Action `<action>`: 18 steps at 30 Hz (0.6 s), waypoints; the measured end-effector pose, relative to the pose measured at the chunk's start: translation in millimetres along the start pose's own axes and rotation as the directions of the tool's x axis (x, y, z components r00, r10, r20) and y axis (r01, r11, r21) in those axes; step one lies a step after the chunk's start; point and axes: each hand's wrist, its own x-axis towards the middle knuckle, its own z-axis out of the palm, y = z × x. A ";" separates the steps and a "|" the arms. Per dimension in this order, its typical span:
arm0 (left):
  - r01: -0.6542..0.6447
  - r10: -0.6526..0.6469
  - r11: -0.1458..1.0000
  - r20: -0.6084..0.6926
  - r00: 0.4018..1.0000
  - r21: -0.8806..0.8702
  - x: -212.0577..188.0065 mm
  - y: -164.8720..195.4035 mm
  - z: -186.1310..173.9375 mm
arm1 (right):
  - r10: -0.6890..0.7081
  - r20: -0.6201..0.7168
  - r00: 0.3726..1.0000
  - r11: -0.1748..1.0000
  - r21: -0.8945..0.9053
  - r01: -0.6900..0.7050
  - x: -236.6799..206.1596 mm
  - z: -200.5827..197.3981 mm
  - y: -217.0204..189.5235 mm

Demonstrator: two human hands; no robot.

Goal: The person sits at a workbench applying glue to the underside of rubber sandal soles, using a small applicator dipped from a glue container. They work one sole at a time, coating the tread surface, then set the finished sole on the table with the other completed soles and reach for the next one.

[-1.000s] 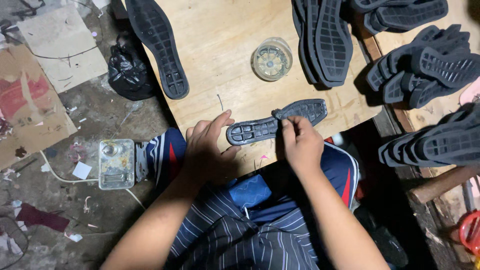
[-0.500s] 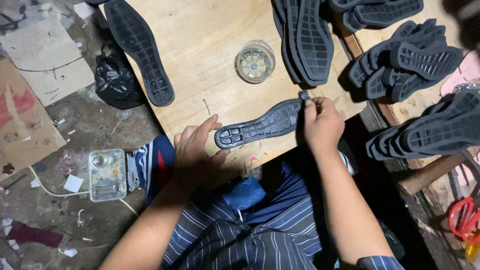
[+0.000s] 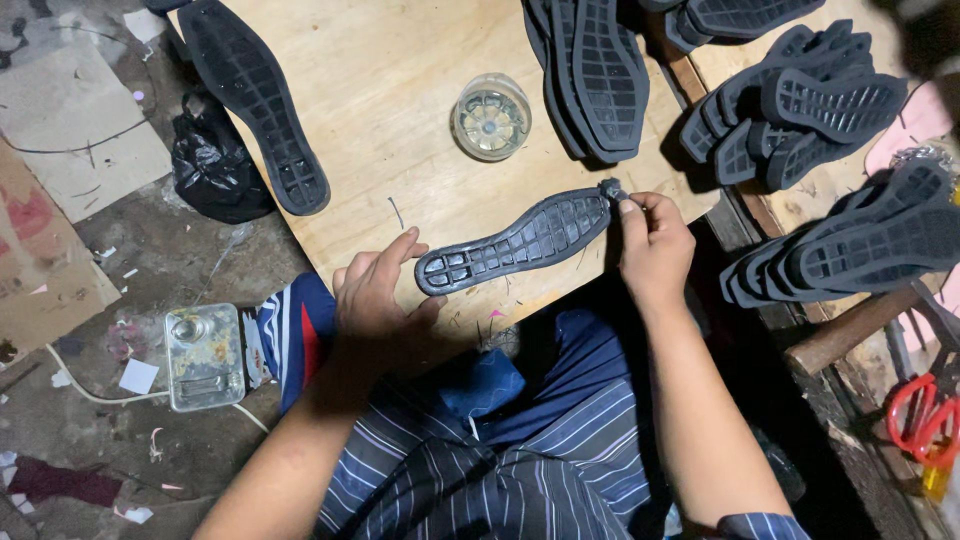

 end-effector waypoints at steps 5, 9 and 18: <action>0.052 -0.054 0.998 0.057 0.997 0.025 1.3 -2.9 0.8 | -0.067 0.076 0.995 0.995 0.082 0.061 -24.5 -13.6 8.1; 0.052 -0.053 0.998 0.045 0.998 0.030 0.7 0.6 -0.7 | -0.123 0.115 0.986 0.992 0.044 0.119 -56.0 -20.5 15.0; 0.051 -0.052 0.998 0.042 0.998 0.023 1.3 5.4 -2.7 | 0.052 0.007 0.999 0.985 0.165 -0.053 -15.5 -17.9 39.8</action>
